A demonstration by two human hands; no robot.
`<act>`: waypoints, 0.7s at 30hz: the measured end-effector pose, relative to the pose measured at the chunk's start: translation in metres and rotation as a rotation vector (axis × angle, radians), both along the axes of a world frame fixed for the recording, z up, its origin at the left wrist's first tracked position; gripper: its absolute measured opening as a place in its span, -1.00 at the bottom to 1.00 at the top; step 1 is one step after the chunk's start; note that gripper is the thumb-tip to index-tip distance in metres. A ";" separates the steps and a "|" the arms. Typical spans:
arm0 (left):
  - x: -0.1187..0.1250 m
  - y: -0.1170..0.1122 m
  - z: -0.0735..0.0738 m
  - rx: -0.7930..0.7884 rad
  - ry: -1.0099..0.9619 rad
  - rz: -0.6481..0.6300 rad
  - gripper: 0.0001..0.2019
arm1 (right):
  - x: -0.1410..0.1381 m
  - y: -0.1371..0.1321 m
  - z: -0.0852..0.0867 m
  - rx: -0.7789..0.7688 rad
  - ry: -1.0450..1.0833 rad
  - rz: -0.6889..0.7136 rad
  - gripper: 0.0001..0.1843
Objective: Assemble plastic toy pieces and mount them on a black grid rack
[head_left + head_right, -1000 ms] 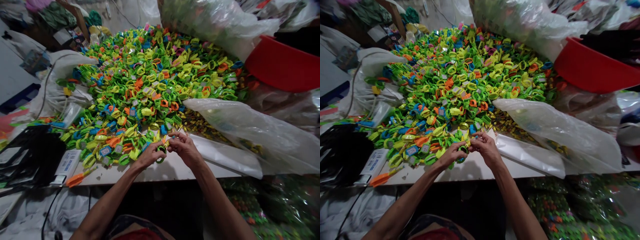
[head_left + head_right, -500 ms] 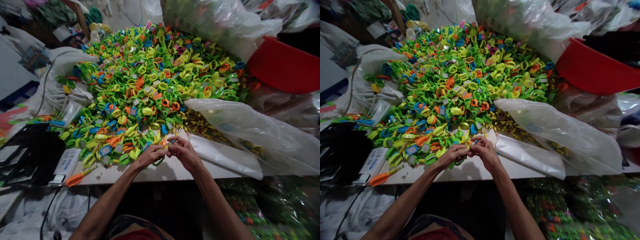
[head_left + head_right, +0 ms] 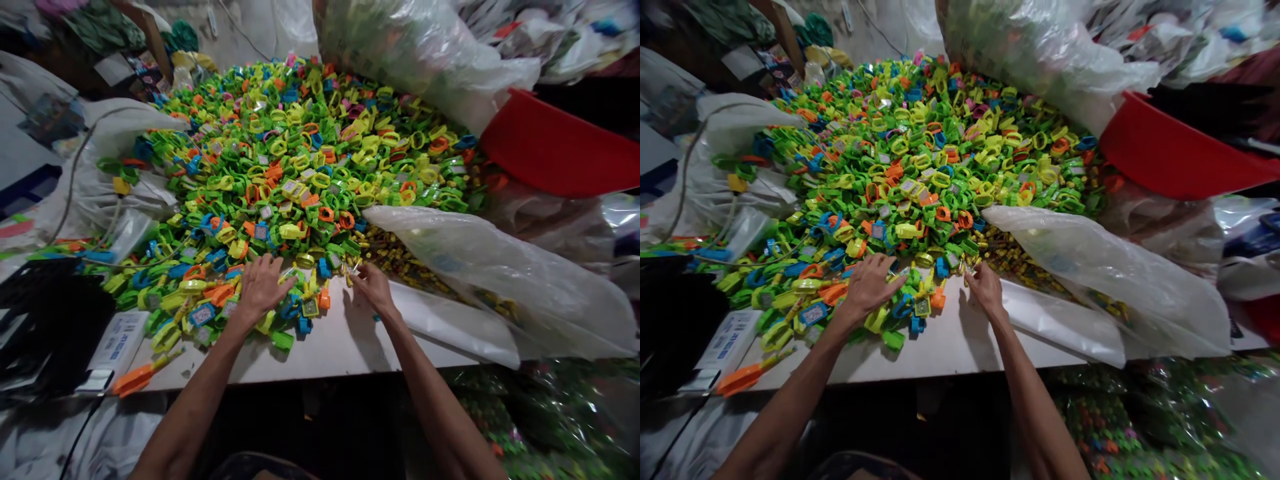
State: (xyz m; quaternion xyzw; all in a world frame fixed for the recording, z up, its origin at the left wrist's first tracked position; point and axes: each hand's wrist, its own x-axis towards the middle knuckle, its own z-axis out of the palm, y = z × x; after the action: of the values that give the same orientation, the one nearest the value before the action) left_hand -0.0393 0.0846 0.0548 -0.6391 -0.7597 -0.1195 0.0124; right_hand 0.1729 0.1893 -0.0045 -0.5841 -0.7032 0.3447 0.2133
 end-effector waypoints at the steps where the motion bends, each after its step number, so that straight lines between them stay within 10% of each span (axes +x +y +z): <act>1: 0.004 0.012 -0.002 0.000 0.010 0.019 -0.66 | -0.003 0.009 -0.002 0.035 -0.157 0.007 -0.83; 10: 0.053 0.090 -0.035 -0.242 -0.291 0.043 -0.80 | -0.011 -0.004 0.006 -0.029 -0.200 0.002 -0.87; 17: 0.042 0.049 -0.010 -0.075 -0.694 -0.159 -0.80 | 0.004 -0.037 0.043 -0.307 0.851 -0.091 -0.71; 21: 0.050 0.016 -0.003 -0.001 -1.111 -0.268 -0.71 | -0.003 -0.051 0.064 -0.356 1.003 -0.093 -0.64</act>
State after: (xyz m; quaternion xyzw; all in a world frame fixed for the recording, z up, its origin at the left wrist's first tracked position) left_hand 0.0108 0.1007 0.0513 -0.5709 -0.5646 -0.4380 -0.4044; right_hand 0.1697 0.1382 0.0596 -0.4053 -0.4189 0.6857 0.4360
